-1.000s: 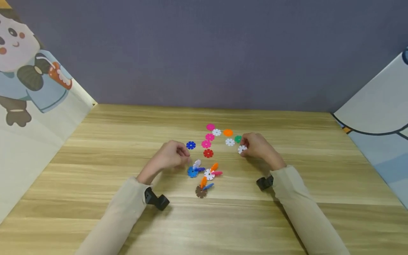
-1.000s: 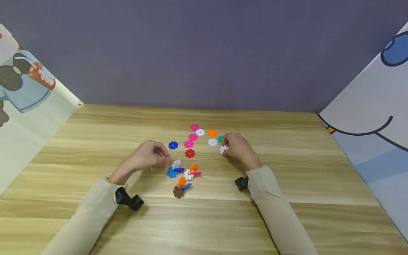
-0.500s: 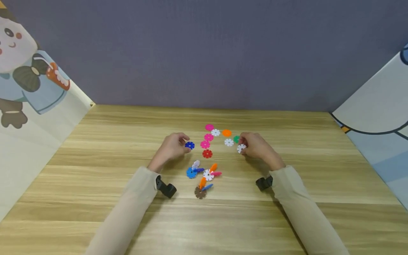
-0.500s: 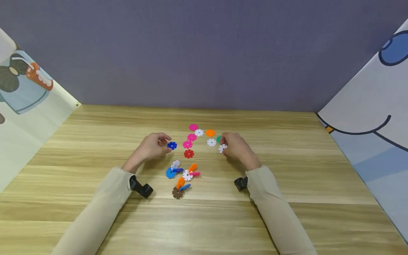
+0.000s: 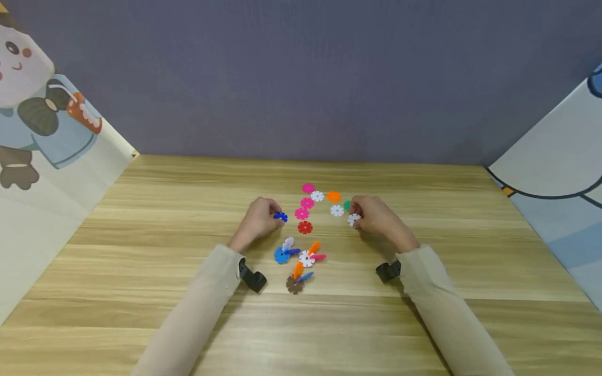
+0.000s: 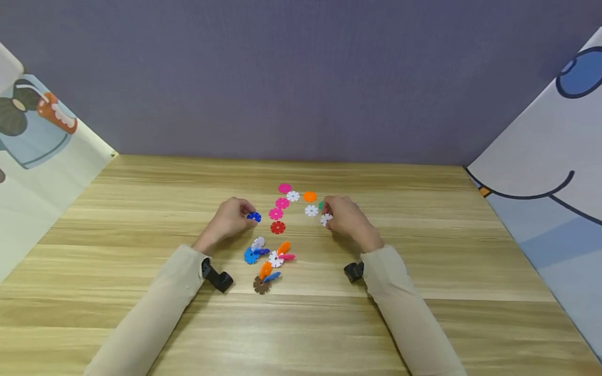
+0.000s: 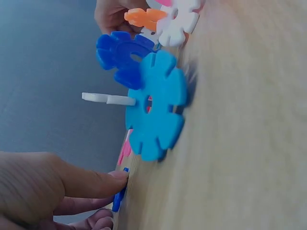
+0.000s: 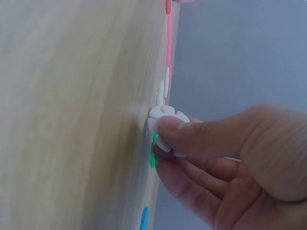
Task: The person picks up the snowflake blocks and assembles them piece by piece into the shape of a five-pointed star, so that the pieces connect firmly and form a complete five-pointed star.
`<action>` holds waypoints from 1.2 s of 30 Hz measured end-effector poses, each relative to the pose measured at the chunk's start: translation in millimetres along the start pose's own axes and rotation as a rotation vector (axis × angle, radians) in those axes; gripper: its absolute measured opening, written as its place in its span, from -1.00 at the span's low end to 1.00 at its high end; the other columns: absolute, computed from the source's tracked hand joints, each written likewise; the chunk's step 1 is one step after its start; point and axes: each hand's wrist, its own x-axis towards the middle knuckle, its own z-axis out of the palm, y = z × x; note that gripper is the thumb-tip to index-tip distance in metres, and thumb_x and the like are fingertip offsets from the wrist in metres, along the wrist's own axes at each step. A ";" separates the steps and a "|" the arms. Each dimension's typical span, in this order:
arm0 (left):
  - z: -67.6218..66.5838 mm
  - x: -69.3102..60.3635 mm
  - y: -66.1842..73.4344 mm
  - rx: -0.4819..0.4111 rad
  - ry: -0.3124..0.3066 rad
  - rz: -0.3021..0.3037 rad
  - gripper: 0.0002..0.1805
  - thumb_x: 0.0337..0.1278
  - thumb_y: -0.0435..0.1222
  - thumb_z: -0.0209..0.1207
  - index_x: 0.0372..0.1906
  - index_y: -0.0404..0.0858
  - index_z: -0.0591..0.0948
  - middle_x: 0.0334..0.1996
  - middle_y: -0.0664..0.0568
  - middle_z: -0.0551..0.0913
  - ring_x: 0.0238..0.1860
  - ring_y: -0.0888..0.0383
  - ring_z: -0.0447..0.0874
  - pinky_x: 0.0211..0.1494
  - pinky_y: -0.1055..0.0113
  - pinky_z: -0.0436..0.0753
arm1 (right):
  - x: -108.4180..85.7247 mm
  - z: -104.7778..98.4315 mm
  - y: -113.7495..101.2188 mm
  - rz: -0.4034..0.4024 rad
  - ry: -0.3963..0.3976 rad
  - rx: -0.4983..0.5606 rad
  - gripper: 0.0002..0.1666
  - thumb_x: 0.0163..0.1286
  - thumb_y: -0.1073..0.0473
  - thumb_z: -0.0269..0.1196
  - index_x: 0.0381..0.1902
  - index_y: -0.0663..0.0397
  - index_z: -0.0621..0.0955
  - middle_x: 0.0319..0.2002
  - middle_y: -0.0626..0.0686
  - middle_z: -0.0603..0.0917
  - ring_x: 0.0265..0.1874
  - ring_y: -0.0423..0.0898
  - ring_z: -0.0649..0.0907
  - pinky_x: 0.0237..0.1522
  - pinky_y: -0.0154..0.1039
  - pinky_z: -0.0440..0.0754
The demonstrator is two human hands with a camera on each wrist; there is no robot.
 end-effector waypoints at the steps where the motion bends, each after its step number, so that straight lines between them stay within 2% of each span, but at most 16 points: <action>1: 0.4 -0.2 -0.1 0.001 0.003 -0.002 -0.66 -0.09 -0.43 0.36 -0.12 -0.43 0.61 -0.19 -0.21 0.65 -0.17 -0.04 0.59 0.01 0.14 0.62 | 0.2 0.2 -0.4 -0.004 0.002 -0.002 -0.78 0.11 0.39 0.36 -0.32 0.18 0.53 -0.43 0.08 0.55 -0.43 -0.04 0.48 -0.33 -0.19 0.48; 7: 0.9 -1.8 -0.1 0.003 0.007 0.012 -0.66 -0.13 -0.44 0.38 -0.17 -0.38 0.56 -0.20 -0.18 0.63 -0.17 -0.03 0.58 0.01 0.17 0.62 | -0.6 0.1 -4.1 -0.021 0.033 0.007 -0.82 0.15 0.39 0.32 -0.32 0.16 0.53 -0.42 0.08 0.57 -0.44 -0.06 0.50 -0.34 -0.21 0.50; 15: -3.6 -5.5 1.7 -0.024 -0.001 0.029 -0.76 -0.07 -0.53 0.28 -0.22 -0.35 0.55 -0.23 -0.22 0.66 -0.16 -0.06 0.63 -0.03 0.16 0.65 | -2.4 -3.5 -11.0 -0.048 0.068 0.052 -0.90 0.22 0.42 0.25 -0.33 0.19 0.55 -0.40 0.13 0.62 -0.42 -0.04 0.56 -0.33 -0.16 0.55; 26: -11.3 -9.3 12.3 -0.088 -0.002 0.053 -0.83 0.02 -0.44 0.27 -0.23 -0.36 0.62 -0.30 -0.14 0.66 -0.28 0.05 0.61 -0.17 0.29 0.64 | -3.5 -5.8 -21.5 -0.066 0.125 0.046 -0.94 0.22 0.36 0.28 -0.36 0.19 0.58 -0.40 0.12 0.67 -0.39 -0.03 0.62 -0.28 -0.12 0.61; 31: -11.6 -11.6 17.7 -0.144 0.001 0.064 -0.83 0.06 -0.42 0.24 -0.20 -0.35 0.65 -0.30 -0.14 0.68 -0.27 0.07 0.63 -0.21 0.34 0.63 | -5.0 -6.3 -30.0 -0.096 0.174 0.068 -0.95 0.24 0.32 0.28 -0.34 0.20 0.60 -0.40 0.11 0.69 -0.39 -0.04 0.65 -0.28 -0.13 0.64; 36: -11.4 -15.1 25.4 -0.272 -0.029 0.052 -0.82 0.07 -0.44 0.23 -0.18 -0.38 0.63 -0.33 -0.14 0.67 -0.36 0.11 0.63 -0.28 0.31 0.67 | -6.9 -5.8 -36.7 -0.158 0.237 0.135 -0.93 0.25 0.31 0.30 -0.33 0.22 0.61 -0.39 0.12 0.71 -0.38 -0.03 0.69 -0.29 -0.15 0.68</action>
